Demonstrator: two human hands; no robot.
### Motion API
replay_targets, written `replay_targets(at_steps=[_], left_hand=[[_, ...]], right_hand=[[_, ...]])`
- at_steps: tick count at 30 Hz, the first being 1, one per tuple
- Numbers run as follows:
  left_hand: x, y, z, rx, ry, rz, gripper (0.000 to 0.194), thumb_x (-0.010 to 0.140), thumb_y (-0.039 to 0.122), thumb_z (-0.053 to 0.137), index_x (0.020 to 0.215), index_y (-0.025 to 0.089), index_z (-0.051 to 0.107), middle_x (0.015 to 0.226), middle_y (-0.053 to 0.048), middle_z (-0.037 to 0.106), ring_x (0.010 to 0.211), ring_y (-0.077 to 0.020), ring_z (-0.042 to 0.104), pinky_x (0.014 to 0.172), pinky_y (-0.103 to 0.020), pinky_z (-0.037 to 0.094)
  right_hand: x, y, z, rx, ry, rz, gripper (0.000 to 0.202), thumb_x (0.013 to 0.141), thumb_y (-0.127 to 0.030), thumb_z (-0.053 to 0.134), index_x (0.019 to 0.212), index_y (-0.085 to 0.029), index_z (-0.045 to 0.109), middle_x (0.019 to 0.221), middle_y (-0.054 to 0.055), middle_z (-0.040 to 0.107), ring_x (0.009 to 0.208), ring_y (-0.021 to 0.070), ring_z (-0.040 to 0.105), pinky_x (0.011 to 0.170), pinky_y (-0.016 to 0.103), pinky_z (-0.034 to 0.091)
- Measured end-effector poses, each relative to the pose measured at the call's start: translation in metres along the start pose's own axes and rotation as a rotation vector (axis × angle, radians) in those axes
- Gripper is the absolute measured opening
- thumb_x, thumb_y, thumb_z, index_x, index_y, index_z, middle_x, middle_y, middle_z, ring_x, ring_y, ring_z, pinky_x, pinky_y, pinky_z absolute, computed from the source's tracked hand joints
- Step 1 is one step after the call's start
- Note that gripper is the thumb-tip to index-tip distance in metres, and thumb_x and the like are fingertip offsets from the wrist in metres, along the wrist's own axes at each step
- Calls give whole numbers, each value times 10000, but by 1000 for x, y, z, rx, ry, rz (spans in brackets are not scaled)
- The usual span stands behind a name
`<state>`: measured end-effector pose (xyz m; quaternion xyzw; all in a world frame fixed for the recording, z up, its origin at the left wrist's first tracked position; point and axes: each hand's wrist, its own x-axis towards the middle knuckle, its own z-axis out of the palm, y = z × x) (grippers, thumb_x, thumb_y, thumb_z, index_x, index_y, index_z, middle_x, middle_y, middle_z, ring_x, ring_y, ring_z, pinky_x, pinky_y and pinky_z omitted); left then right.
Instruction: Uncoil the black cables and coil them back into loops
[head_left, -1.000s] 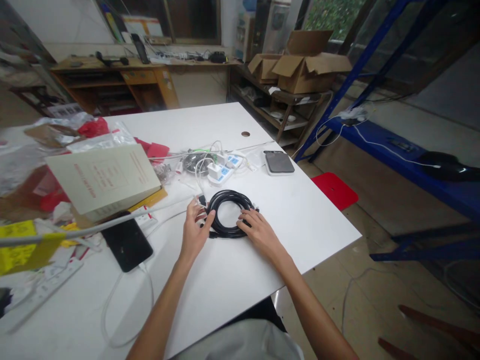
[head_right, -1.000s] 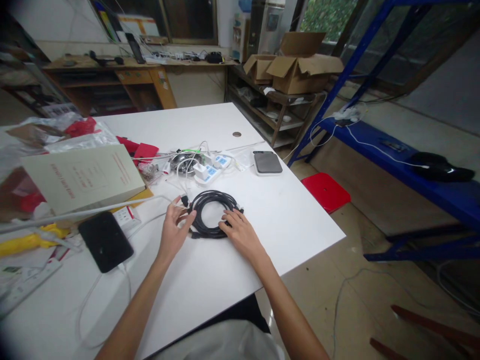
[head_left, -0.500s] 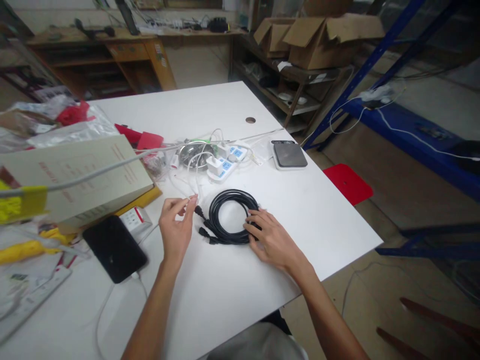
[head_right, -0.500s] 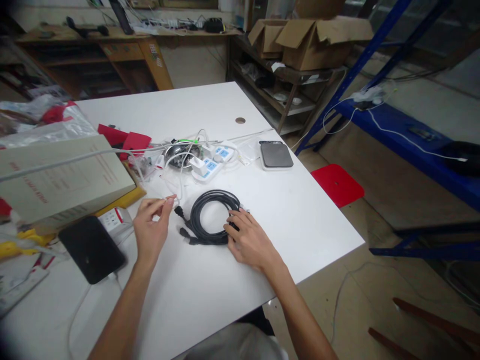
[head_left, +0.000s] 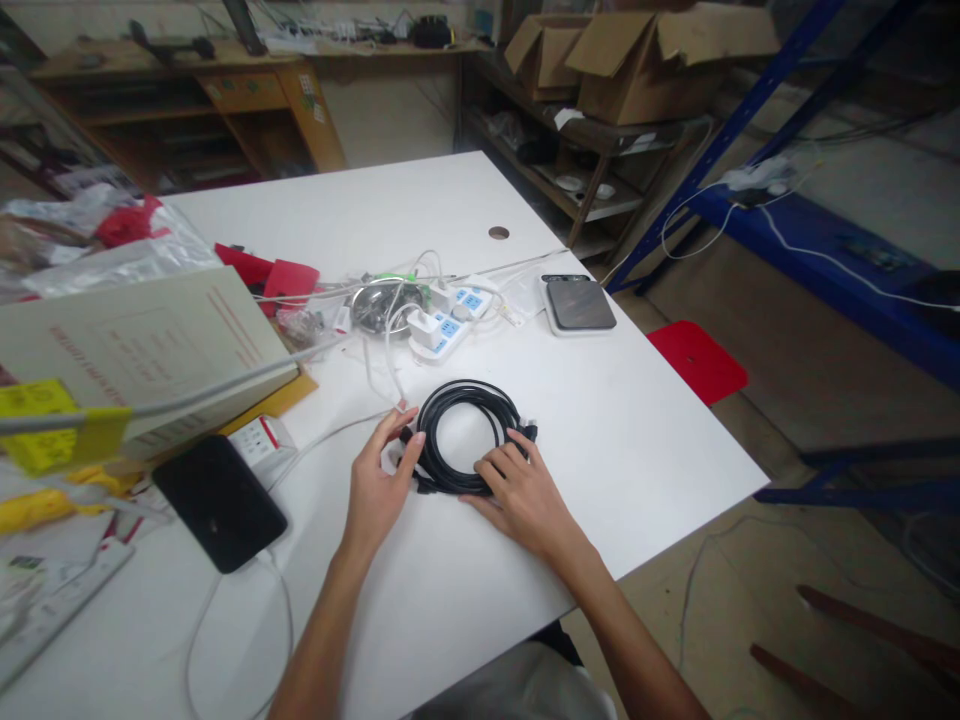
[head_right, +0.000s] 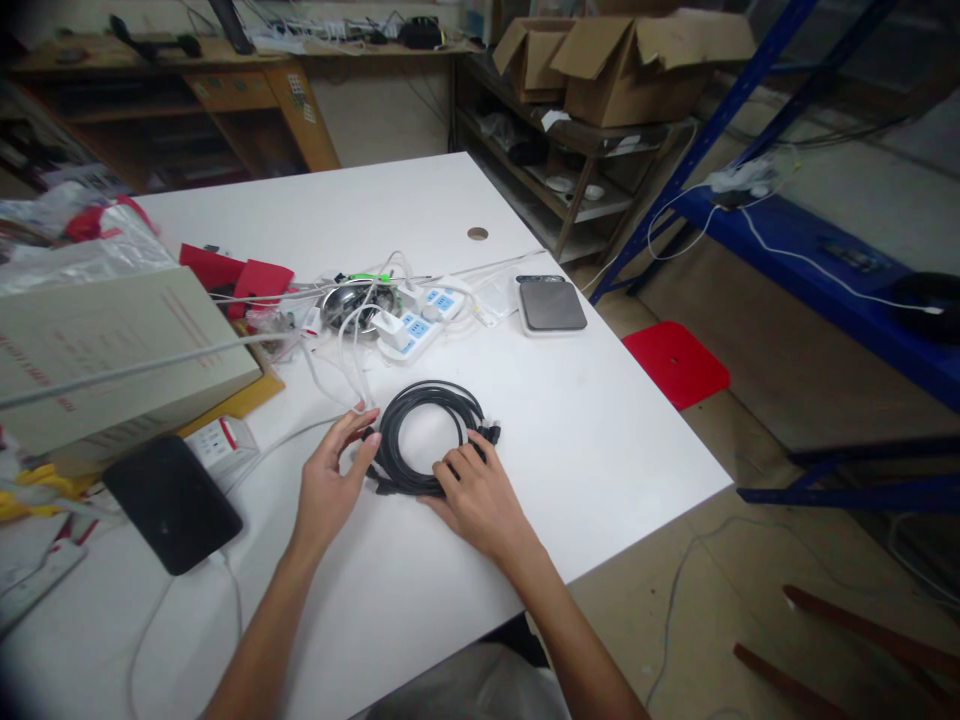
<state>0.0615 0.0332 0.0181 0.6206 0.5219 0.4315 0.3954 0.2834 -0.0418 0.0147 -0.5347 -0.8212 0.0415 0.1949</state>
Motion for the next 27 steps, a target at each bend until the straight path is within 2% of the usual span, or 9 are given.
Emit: replay_targets(at_steps=[6,10,12,14,16,20,22,24,27], left_hand=[[-31,-7,-4,0,-100,-34,718,1007,423,690,1641,275,385,1512,-141,647,1433,-256,594,1260,-474,397],[-52,-4,-5,10,-147,-22,895,1022,412,669,1728,288,134,1543,-149,615,1463,-249,564,1276,-497,361],[-62,-2,-2,37,-156,-20,952,1018,419,670,1737,296,59,1559,-152,599,1478,-261,549,1274,-511,360],[-71,0,4,66,-149,-9,958,1003,434,687,1736,292,87,1586,-160,570,1487,-278,539,1264,-517,375],[-75,0,12,93,-116,20,919,987,444,705,1721,275,179,1601,-172,546,1485,-296,536,1250,-525,393],[-64,-3,24,178,-51,93,713,968,408,703,1604,234,431,1547,-182,578,1456,-335,544,1227,-563,405],[-55,-3,27,200,-61,124,592,960,336,675,1522,228,524,1488,-166,622,1408,-331,578,1205,-557,427],[-48,-3,28,211,-76,148,510,932,251,645,1439,229,595,1413,-142,668,1338,-320,617,1173,-542,454],[-44,1,27,234,-65,158,480,880,178,630,1358,227,646,1338,-123,699,1258,-319,641,1141,-543,464]], right_hand=[[-19,-5,-5,-29,10,18,397,989,-575,698,1010,-181,663,970,75,655,997,252,608,1226,538,395],[-32,-9,-7,-11,2,34,371,975,-564,723,993,-199,658,958,65,652,988,251,608,1208,551,413],[-38,-12,-9,4,-1,35,349,967,-540,744,983,-204,654,955,56,650,992,244,611,1209,550,413],[-44,-16,-13,20,1,29,341,962,-525,758,981,-202,651,975,56,651,1025,244,616,1221,557,397],[-50,-22,-16,52,-1,14,363,953,-542,764,992,-199,651,998,60,656,1064,250,618,1228,576,376],[-54,-32,-21,159,56,27,381,975,-553,728,1115,-206,654,1095,78,670,1161,270,604,1233,604,335],[-49,-32,-20,144,160,141,334,1032,-473,657,1218,-197,630,1197,117,654,1218,289,577,1186,586,383],[-41,-27,-16,70,248,313,390,1038,-435,629,1319,-169,582,1279,172,613,1233,327,556,1091,560,459],[-25,-12,-7,-39,228,496,636,947,-484,725,1420,-121,504,1307,227,572,1167,371,565,971,541,524]])
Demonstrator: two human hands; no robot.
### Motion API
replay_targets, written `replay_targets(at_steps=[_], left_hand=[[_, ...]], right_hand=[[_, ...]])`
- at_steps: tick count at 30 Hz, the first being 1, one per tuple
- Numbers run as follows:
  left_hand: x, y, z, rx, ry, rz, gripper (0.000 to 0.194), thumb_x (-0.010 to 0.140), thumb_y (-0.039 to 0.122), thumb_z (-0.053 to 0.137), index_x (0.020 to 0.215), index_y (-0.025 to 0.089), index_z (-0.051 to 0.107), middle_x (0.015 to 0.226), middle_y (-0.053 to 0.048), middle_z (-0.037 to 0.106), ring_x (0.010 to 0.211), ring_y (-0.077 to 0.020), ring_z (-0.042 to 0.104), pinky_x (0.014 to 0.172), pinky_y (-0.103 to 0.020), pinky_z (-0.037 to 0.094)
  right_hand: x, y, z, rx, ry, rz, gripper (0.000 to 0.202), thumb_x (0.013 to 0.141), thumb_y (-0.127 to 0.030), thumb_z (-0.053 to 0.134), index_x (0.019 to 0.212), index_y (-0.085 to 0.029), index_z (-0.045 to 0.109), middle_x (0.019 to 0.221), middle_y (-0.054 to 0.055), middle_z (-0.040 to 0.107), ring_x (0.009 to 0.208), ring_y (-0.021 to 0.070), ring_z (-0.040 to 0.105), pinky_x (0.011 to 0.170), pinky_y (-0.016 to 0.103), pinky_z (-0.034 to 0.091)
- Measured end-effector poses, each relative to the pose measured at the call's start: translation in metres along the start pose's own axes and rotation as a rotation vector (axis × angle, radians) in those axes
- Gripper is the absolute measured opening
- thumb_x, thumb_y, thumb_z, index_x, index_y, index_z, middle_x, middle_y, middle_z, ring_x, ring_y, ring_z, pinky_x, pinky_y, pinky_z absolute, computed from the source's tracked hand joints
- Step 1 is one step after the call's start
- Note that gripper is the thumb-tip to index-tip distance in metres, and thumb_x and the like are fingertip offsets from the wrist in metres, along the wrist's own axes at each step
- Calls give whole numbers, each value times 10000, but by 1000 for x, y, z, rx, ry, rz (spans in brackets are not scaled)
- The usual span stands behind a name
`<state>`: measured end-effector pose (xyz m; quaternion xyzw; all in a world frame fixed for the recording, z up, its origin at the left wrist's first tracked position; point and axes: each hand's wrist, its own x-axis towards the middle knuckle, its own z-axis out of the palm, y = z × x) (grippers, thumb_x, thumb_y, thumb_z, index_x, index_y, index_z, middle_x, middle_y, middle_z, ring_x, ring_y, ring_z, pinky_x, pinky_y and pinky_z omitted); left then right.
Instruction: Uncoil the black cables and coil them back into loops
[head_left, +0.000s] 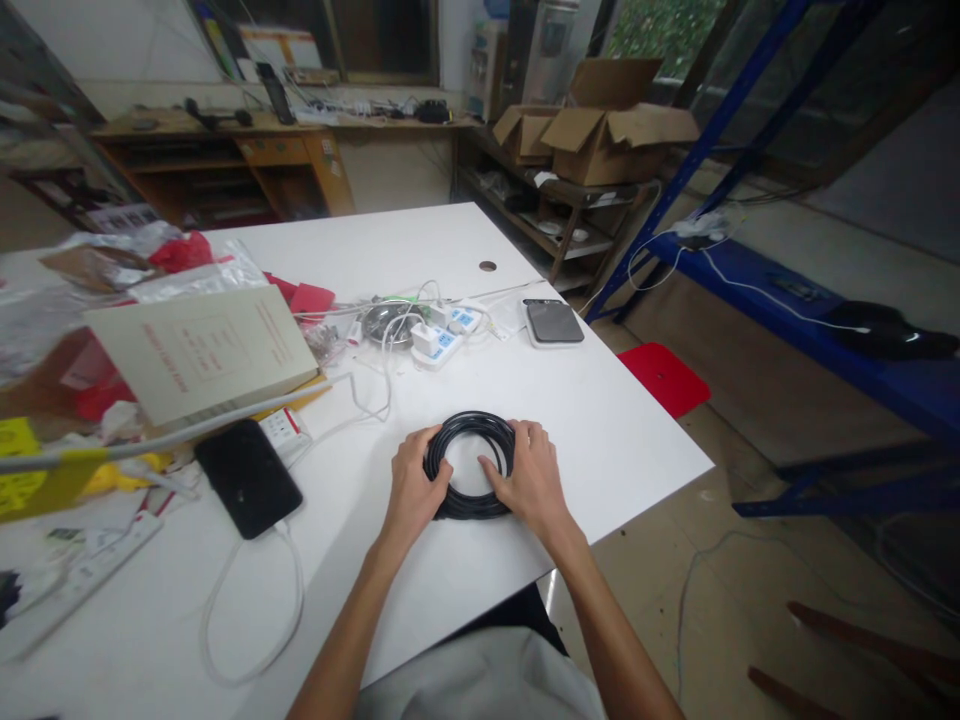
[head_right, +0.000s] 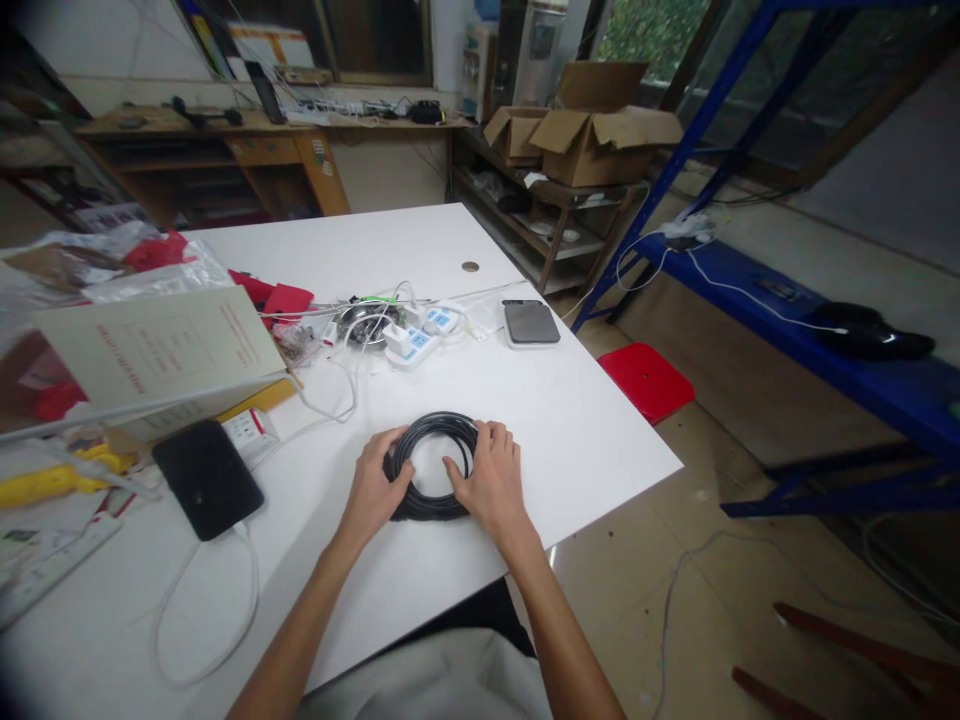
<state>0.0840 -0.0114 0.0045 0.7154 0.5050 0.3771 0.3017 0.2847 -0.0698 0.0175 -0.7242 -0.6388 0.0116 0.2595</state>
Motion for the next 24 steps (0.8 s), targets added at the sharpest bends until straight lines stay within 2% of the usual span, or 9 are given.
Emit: replay_targets(at_steps=[2,6,8,12,16,19,21,24], left_hand=[[-2,2,-1,1,13,-20,499,865,165,633,1359,234,644,1307,-111,707,1215,-313,650,1117,-535,475],[-9,4,-4,-18,30,-49,512,861,160,641,1364,254,642,1274,-91,708,1164,-297,657,1083,-504,492],[-13,5,-5,-35,38,-43,517,861,151,643,1368,251,635,1292,-95,693,1161,-292,653,1078,-497,496],[-17,7,-7,-32,85,12,508,861,134,655,1355,247,633,1296,-94,676,1182,-293,627,1075,-497,500],[-18,8,-6,-13,124,95,457,914,154,644,1360,248,625,1324,-102,649,1278,-298,590,1137,-512,474],[-18,5,-3,-30,88,109,460,956,178,626,1412,238,598,1400,-129,598,1348,-293,566,1182,-516,460],[-19,2,-1,-37,57,106,459,992,206,606,1449,235,576,1439,-143,578,1385,-294,550,1203,-524,450],[-23,-2,-2,-28,16,84,450,1043,275,582,1491,251,554,1431,-141,610,1376,-294,567,1195,-532,462]], right_hand=[[11,6,10,-59,-38,21,670,898,-468,773,1399,-114,504,1270,225,576,1124,366,575,938,519,539],[23,17,23,-82,-46,1,405,921,-397,752,1202,-171,567,1129,164,597,1058,319,582,863,426,543],[25,19,23,-80,-85,19,337,933,-384,745,1146,-183,578,1094,148,604,1028,307,593,830,400,536],[28,16,14,-76,-231,77,242,955,-283,700,1153,-182,603,1099,122,637,996,274,628,824,362,513],[32,15,9,-70,-275,81,142,974,-180,626,1115,-196,632,1074,98,659,1019,254,640,838,341,500],[33,14,7,-23,-235,82,163,992,-179,609,1149,-199,651,1100,104,654,1004,254,647,842,358,516],[31,11,1,17,-151,46,224,1018,-221,607,1236,-186,643,1160,132,642,1036,278,644,876,398,533],[19,-1,-13,76,-19,-123,337,1065,-345,598,1359,-181,595,1294,172,611,1176,319,601,990,476,520]])
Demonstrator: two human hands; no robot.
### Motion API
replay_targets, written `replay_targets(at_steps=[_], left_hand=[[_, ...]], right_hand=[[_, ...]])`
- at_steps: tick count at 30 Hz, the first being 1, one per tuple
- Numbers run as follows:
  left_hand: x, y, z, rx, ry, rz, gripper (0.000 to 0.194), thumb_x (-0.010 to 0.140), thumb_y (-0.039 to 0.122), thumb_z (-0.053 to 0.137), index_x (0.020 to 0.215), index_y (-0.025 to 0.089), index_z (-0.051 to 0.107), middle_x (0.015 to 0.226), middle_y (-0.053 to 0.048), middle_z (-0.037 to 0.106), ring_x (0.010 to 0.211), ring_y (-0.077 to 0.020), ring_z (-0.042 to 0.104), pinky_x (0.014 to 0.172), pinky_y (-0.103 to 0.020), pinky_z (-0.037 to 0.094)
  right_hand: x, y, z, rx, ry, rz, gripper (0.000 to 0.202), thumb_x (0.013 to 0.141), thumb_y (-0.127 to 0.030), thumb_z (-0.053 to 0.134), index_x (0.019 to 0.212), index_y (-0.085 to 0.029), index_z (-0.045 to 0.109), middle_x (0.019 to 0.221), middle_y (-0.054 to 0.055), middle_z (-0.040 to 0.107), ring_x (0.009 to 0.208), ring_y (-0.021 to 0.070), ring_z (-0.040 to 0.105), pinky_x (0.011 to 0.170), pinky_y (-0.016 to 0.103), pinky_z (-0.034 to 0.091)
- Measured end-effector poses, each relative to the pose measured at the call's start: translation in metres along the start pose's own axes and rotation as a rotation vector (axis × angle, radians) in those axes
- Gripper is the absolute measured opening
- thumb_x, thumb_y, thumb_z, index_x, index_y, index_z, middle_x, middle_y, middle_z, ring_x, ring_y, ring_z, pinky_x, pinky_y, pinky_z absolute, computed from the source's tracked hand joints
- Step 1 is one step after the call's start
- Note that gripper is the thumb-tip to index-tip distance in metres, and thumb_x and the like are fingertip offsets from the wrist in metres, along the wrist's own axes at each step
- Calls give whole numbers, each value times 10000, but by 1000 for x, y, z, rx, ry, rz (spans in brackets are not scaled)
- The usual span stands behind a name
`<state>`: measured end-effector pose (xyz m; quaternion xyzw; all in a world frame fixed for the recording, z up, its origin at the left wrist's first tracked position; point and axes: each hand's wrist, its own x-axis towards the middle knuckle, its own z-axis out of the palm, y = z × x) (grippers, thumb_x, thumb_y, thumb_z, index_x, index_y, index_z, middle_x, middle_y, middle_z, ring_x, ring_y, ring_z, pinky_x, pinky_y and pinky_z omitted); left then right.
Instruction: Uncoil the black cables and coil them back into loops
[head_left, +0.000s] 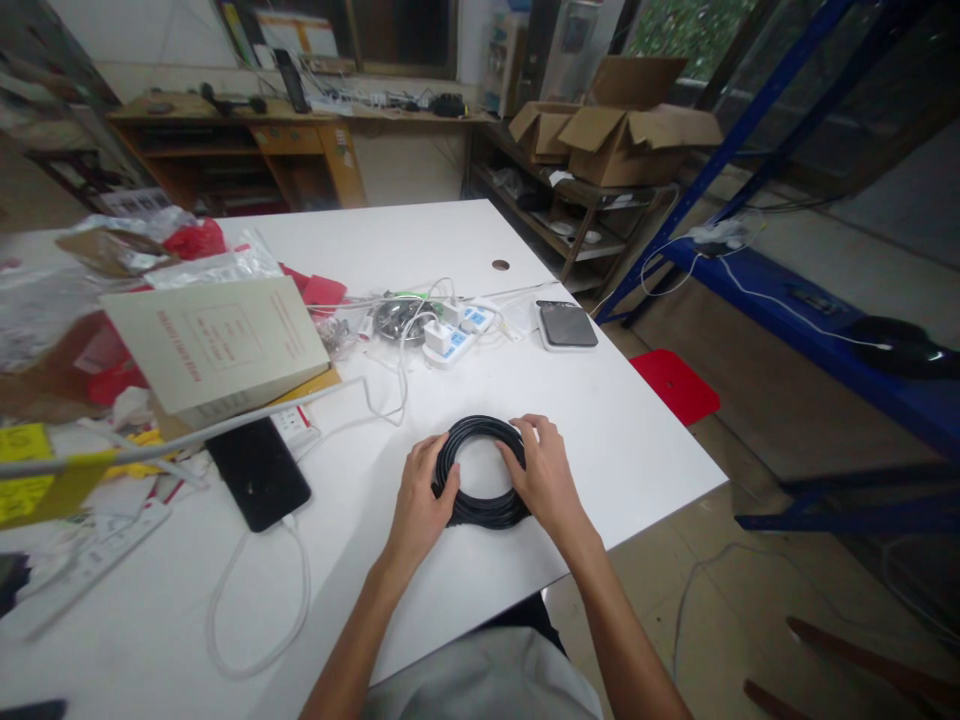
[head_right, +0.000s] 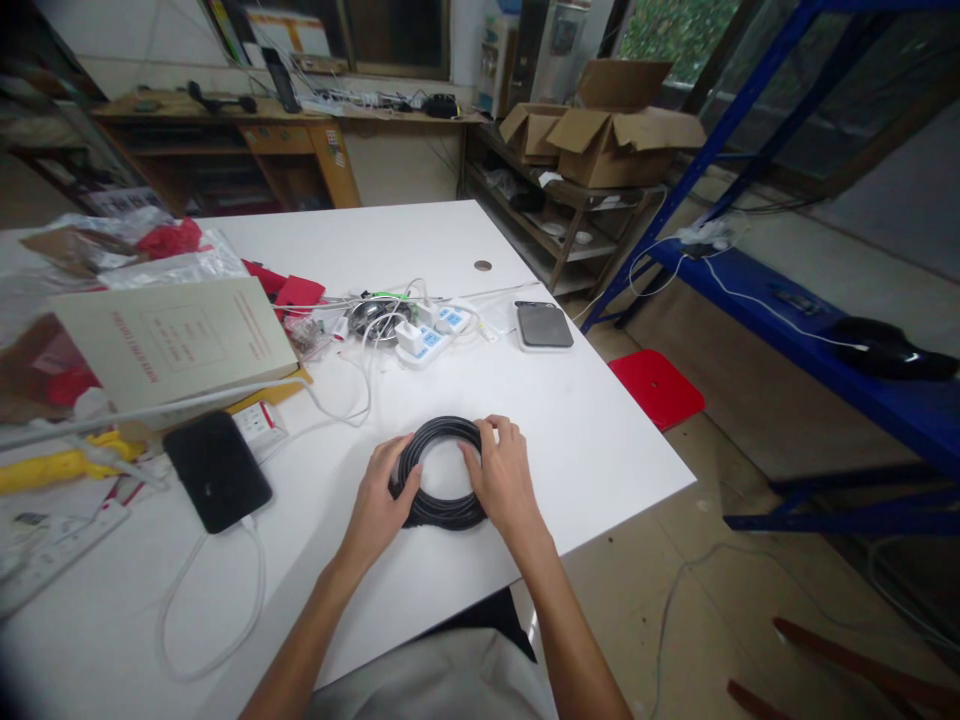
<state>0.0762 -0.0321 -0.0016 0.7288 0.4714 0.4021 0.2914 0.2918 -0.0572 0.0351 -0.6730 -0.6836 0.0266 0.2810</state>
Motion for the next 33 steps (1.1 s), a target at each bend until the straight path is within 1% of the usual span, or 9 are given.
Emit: replay_targets(at_steps=[2,5,8,12,18,23,25,28,33], left_hand=[[-3,-2,-2,2,-21,-21,449,1060,320,576,1504,260,551,1425,-137,631,1359,-294,586,1185,-534,474],[-7,-4,-6,-10,-47,-41,451,1076,357,559,1516,262,549,1464,-137,625,1391,-293,580,1203,-533,464],[-10,-2,-10,-27,-64,-40,462,1084,362,546,1536,266,536,1494,-130,614,1418,-282,571,1217,-511,461],[-19,3,-17,-14,-51,-12,451,1080,345,560,1524,268,550,1487,-124,620,1421,-271,573,1217,-487,470],[-45,-3,-36,72,-7,16,424,1068,318,579,1488,267,592,1441,-112,654,1376,-273,614,1190,-494,508],[-75,-14,-55,112,31,7,373,1054,324,597,1419,268,645,1388,-101,690,1317,-274,659,1149,-485,546],[-84,-17,-59,117,46,-2,349,1051,327,602,1390,270,663,1362,-95,701,1288,-268,675,1131,-472,559],[-90,-19,-62,117,58,-12,318,1049,341,603,1347,270,690,1330,-91,712,1251,-263,691,1108,-457,572],[-84,-21,-60,81,62,-18,270,1049,376,602,1252,251,729,1236,-87,744,1176,-255,718,1067,-442,592]], right_hand=[[-14,-12,-7,48,-27,-150,427,1054,-456,631,1383,-188,578,1340,170,604,1230,326,572,1043,500,497],[-39,-25,-7,76,-160,-284,595,958,-586,739,1364,-176,591,1304,163,631,1196,330,578,1044,511,492],[-56,-25,3,26,-199,-332,431,962,-480,772,1247,-180,650,1157,126,681,1067,298,611,1013,501,495],[-58,-9,11,-30,-187,-365,227,996,-338,746,1151,-183,686,1065,92,695,999,265,616,975,464,496],[-43,30,6,-85,-85,-281,204,1016,-367,714,1148,-212,710,1103,94,701,1088,286,620,1059,495,480],[-46,59,5,-147,99,-98,440,1016,-457,692,1382,-223,622,1370,157,632,1313,361,546,1110,581,463],[-55,62,4,-136,183,-32,560,1015,-499,681,1483,-229,534,1470,180,562,1377,377,505,1111,602,469],[-71,60,4,-67,295,40,662,1016,-515,673,1554,-212,430,1492,208,511,1395,370,487,1120,612,483],[-89,54,8,23,372,106,617,1043,-456,634,1549,-188,403,1430,211,523,1372,350,504,1123,609,504]])
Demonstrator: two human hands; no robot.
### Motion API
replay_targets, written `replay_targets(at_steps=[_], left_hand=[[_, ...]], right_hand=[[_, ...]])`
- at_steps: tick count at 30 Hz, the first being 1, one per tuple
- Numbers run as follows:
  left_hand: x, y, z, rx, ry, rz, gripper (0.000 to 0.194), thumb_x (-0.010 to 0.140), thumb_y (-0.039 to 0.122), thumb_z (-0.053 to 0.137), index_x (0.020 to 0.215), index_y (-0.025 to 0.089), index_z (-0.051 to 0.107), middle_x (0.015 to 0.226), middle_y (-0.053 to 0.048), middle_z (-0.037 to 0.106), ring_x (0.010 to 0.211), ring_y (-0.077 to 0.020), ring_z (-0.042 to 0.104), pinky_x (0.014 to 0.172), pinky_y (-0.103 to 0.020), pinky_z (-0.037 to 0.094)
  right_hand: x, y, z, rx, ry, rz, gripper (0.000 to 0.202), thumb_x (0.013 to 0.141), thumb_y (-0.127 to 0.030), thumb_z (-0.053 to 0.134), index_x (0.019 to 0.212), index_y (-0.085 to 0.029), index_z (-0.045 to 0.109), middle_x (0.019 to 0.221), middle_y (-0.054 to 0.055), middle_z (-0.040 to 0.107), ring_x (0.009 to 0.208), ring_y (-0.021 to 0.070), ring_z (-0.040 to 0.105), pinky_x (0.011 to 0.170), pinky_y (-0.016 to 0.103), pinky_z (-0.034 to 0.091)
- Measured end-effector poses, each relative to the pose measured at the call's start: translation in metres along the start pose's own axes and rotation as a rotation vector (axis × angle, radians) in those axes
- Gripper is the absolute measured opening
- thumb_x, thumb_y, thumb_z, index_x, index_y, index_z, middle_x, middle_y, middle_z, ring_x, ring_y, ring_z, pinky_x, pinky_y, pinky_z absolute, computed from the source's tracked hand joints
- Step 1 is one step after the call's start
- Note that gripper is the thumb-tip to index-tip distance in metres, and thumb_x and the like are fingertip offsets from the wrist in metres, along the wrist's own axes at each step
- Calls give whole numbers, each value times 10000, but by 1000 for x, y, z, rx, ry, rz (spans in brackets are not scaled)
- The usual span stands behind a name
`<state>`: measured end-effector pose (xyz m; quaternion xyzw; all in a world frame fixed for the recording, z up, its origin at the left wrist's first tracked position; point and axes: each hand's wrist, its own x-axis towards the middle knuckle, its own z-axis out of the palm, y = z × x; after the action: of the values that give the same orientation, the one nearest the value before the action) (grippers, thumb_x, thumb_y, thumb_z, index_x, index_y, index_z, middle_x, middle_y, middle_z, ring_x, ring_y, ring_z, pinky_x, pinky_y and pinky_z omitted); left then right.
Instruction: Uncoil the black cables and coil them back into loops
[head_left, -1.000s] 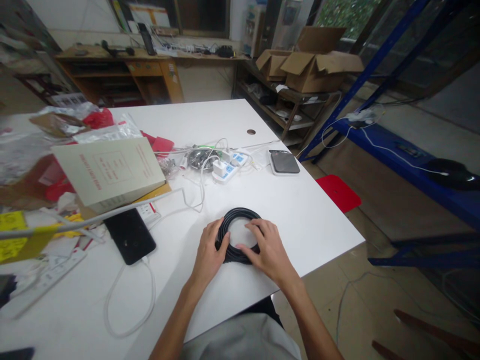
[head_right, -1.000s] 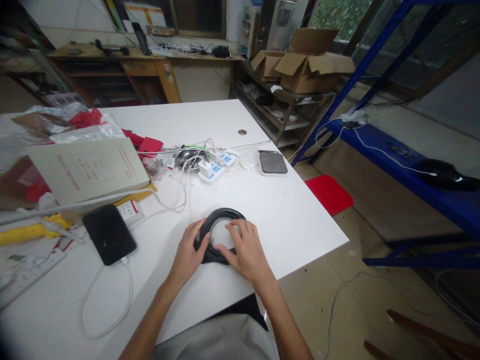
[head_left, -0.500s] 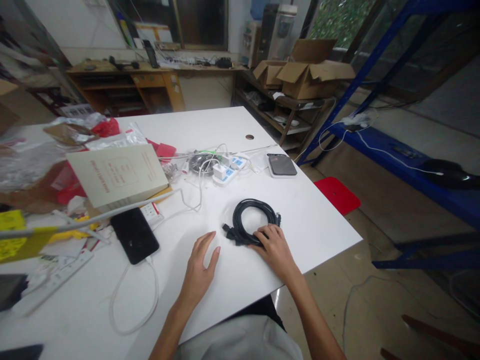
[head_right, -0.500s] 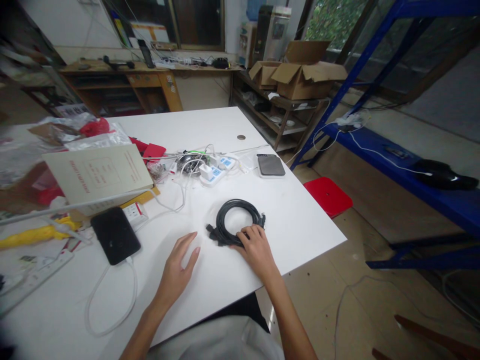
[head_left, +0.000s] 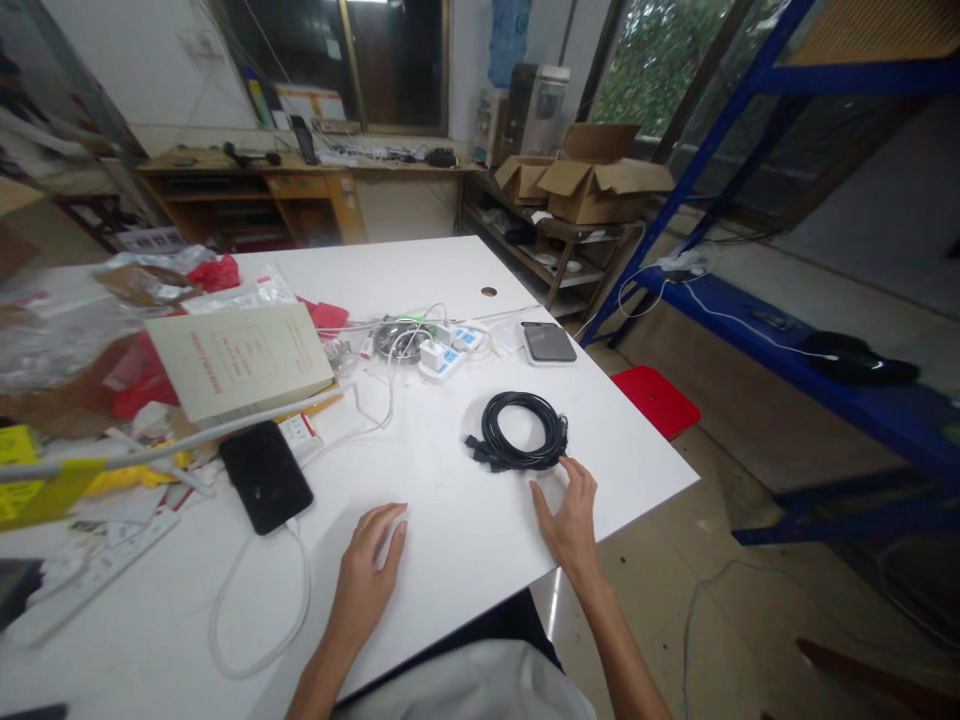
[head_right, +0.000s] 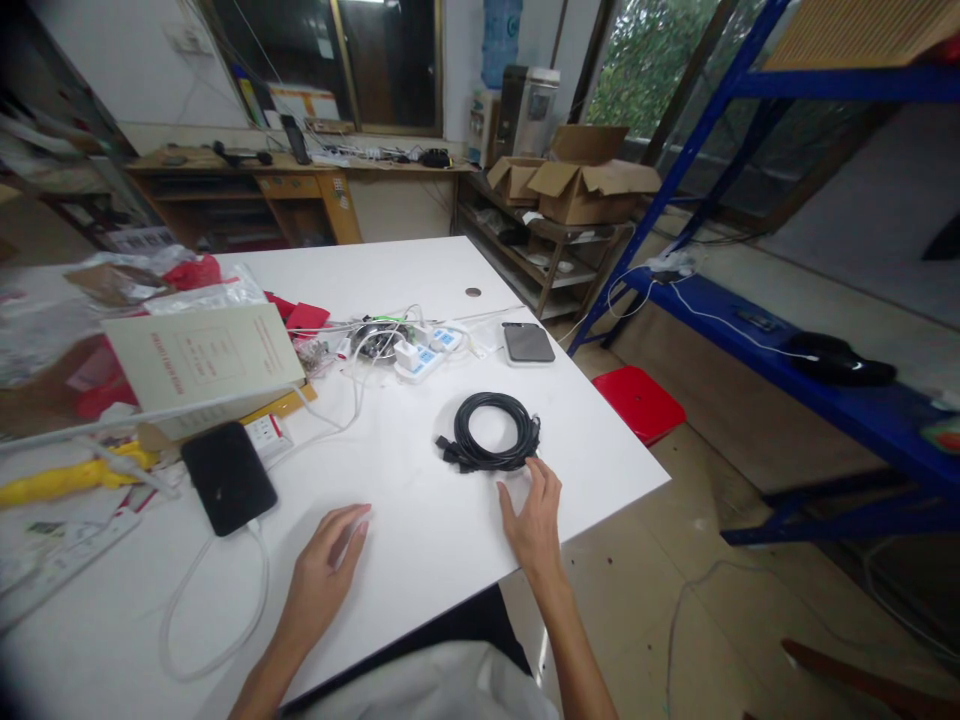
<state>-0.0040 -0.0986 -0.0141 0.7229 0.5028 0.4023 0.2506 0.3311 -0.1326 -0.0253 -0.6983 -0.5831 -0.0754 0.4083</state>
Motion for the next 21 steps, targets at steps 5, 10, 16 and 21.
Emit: replay_targets(at_steps=[5,10,16,21], left_hand=[[4,-1,1,-38,35,-32,278,1038,434,608,1187,245,748,1194,-84,760,1132,-260,736,1043,-444,604],[2,-5,0,-74,37,-36,274,1040,441,604,1174,249,746,1194,-78,762,1132,-257,735,1048,-444,597],[0,-11,1,-99,35,-55,275,1040,446,602,1167,244,739,1184,-74,769,1131,-251,733,1061,-444,587],[1,-12,1,-109,39,-54,287,1036,463,601,1151,241,743,1180,-74,773,1128,-252,741,1053,-438,595]], right_hand=[[1,0,-3,105,-50,69,470,1074,-421,568,1473,-195,464,1384,197,539,1336,324,532,1107,594,530],[-1,5,-2,153,-5,99,366,1077,-401,549,1380,-199,520,1298,169,580,1254,300,580,1028,537,576],[-3,10,1,165,9,112,254,1075,-379,549,1260,-205,566,1191,135,610,1134,275,615,976,495,580],[-4,11,1,177,-10,96,153,1083,-343,524,1086,-212,602,1044,89,639,990,240,633,883,422,581]])
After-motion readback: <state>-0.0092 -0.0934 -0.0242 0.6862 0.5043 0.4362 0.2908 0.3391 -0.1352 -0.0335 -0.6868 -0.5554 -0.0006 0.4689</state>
